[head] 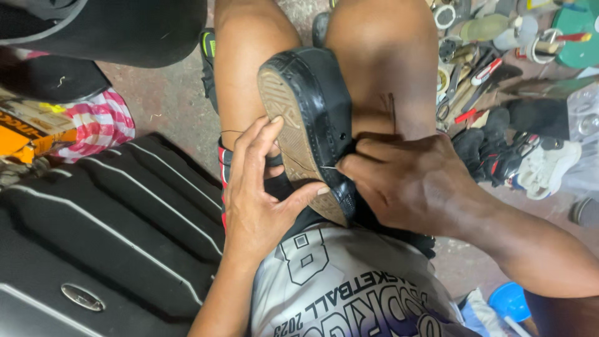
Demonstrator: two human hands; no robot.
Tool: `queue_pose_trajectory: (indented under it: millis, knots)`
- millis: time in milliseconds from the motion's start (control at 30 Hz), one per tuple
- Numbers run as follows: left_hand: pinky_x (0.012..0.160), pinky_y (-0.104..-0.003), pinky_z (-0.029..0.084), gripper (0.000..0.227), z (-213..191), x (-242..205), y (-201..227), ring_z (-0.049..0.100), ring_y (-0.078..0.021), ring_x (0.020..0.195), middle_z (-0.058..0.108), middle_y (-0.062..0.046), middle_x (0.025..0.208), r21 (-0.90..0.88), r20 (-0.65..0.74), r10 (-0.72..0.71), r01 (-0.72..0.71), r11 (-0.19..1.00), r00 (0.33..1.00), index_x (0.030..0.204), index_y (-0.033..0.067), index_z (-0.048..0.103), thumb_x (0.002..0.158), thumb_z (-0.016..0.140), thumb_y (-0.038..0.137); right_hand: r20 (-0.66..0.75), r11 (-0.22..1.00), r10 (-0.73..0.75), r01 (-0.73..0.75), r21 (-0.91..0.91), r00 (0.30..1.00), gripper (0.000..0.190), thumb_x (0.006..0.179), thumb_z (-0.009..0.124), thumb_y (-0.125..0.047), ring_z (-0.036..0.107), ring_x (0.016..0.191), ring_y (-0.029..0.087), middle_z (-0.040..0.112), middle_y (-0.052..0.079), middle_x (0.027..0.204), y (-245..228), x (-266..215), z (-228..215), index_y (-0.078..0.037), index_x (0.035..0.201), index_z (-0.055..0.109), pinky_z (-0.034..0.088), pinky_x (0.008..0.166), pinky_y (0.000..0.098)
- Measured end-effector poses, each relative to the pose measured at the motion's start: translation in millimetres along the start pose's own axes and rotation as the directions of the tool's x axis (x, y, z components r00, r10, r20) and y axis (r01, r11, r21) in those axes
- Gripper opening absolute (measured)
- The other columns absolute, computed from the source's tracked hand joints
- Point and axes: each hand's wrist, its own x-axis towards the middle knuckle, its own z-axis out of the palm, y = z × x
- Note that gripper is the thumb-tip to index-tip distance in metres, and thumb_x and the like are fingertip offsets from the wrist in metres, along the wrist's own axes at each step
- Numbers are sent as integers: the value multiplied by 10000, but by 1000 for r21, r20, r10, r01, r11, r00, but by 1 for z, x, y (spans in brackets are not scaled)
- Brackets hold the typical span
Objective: The person is repairing a black shoe by hand-sewing the sole to the upper. They use a needle and thread to stitch along the perimeter of the shoe, pulling the thread tight after each pass. The person works on the shoe while sitting on the floor, eventually using scissors to cut the thread.
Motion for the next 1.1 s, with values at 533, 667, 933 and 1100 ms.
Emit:
queue_pose_trajectory:
  millis: [533, 667, 933, 1100]
  knots:
    - [910, -318, 583, 981, -3, -1, -2, 651, -194, 1142, 501, -107, 1541, -47, -11, -42, 42, 998, 999, 1492, 133, 491, 651, 988, 221, -128, 991, -85, 98, 94, 988, 293, 876, 816, -235, 614, 586, 235, 613, 26, 673, 16, 12, 18, -105, 720, 604, 479, 548, 376]
    - [910, -319, 584, 964, -6, 0, -3, 658, -200, 1163, 506, -92, 1545, -52, 7, -56, 57, 997, 998, 1484, 131, 504, 654, 985, 217, -106, 986, -75, 89, 139, 992, 301, 875, 824, -225, 606, 581, 234, 605, 28, 662, 16, 17, 17, -103, 713, 602, 484, 555, 373]
    - [910, -322, 588, 959, -7, 1, -4, 668, -210, 1167, 501, -100, 1554, -85, 13, -48, 49, 995, 999, 1488, 132, 501, 661, 983, 206, -100, 983, -87, 101, 151, 991, 306, 852, 823, -207, 595, 592, 256, 578, 36, 646, 9, 25, 22, -102, 703, 577, 480, 582, 393]
    - [878, -312, 626, 962, -7, 3, -1, 651, -222, 1129, 509, -116, 1476, -68, -18, -4, 3, 998, 1000, 1472, 131, 488, 649, 977, 217, -70, 978, -50, 63, 199, 996, 242, 853, 816, -148, 583, 547, 262, 579, 44, 632, 13, 19, 18, -100, 737, 610, 459, 556, 393]
